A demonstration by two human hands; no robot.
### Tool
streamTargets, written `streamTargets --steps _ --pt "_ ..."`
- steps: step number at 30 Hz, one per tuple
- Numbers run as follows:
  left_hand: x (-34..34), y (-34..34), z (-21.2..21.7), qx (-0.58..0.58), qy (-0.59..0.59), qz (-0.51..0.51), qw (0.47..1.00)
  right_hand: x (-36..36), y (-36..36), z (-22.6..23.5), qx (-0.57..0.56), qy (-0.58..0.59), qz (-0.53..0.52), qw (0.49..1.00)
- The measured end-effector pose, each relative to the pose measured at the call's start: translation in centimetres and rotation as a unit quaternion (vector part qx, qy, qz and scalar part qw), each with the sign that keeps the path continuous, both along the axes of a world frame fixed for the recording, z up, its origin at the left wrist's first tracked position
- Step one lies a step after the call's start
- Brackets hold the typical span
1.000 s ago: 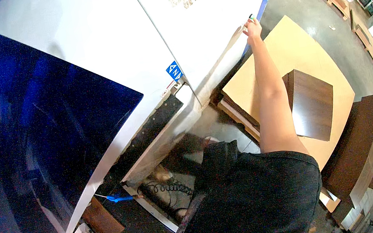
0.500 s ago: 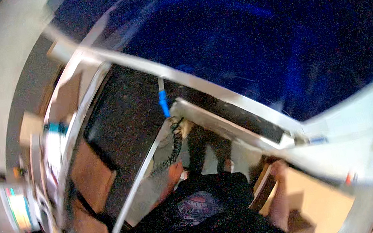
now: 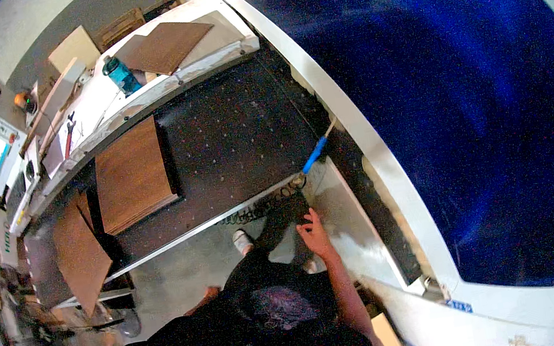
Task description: The person repeatedly picks up rectangular wooden panels from a table, places them into a machine, and stacks them on a nearby surface. The person also adjusts the head-mounted camera several times during the task.
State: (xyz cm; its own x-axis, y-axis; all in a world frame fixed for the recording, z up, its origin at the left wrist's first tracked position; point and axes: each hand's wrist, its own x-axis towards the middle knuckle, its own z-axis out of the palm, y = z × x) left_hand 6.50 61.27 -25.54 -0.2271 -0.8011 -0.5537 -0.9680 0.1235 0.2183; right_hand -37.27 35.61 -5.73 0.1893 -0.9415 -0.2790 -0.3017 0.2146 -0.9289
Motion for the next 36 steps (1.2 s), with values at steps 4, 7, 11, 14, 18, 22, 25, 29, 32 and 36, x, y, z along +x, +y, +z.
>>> streamTargets --steps 4,7,11,14,18,22,25,29,32,36 --pt "0.4 5.3 -1.3 0.1 0.022 0.013 0.995 -0.2 -7.6 2.4 -0.183 0.125 -0.068 0.973" --pt "-1.0 3.0 -1.7 0.061 0.03 0.017 0.998 0.9 -13.2 3.8 -0.202 0.041 -0.133 0.969" --pt "-1.6 -6.4 0.2 -0.02 0.232 0.567 0.79 3.6 -18.4 4.8 -0.166 -0.015 -0.209 0.964" --pt "-0.3 -13.7 5.4 -0.073 0.433 0.531 0.725 4.9 -20.1 4.2 -0.092 -0.11 -0.286 0.947" --pt "1.7 -21.1 16.8 0.071 0.634 0.305 0.707 5.0 -21.3 3.8 -0.086 -0.12 -0.367 0.919" --pt "2.2 -24.1 26.6 0.02 0.508 0.256 0.822 5.6 -19.9 6.9 -0.097 -0.084 -0.358 0.925" --pt "3.0 -25.4 29.0 -0.042 0.532 0.307 0.788 8.8 -15.6 9.3 0.016 -0.008 -0.229 0.973" --pt "4.5 -27.2 27.0 -0.265 0.345 0.214 0.874 13.7 -8.8 8.9 0.115 0.122 0.01 0.986" --pt "4.0 -27.2 25.3 -0.308 0.356 0.196 0.86 15.3 -4.8 7.6 0.091 0.189 0.026 0.977" --pt "3.6 -27.2 24.3 -0.303 0.364 0.138 0.87 14.9 -2.2 6.8 0.152 0.14 -0.223 0.953"
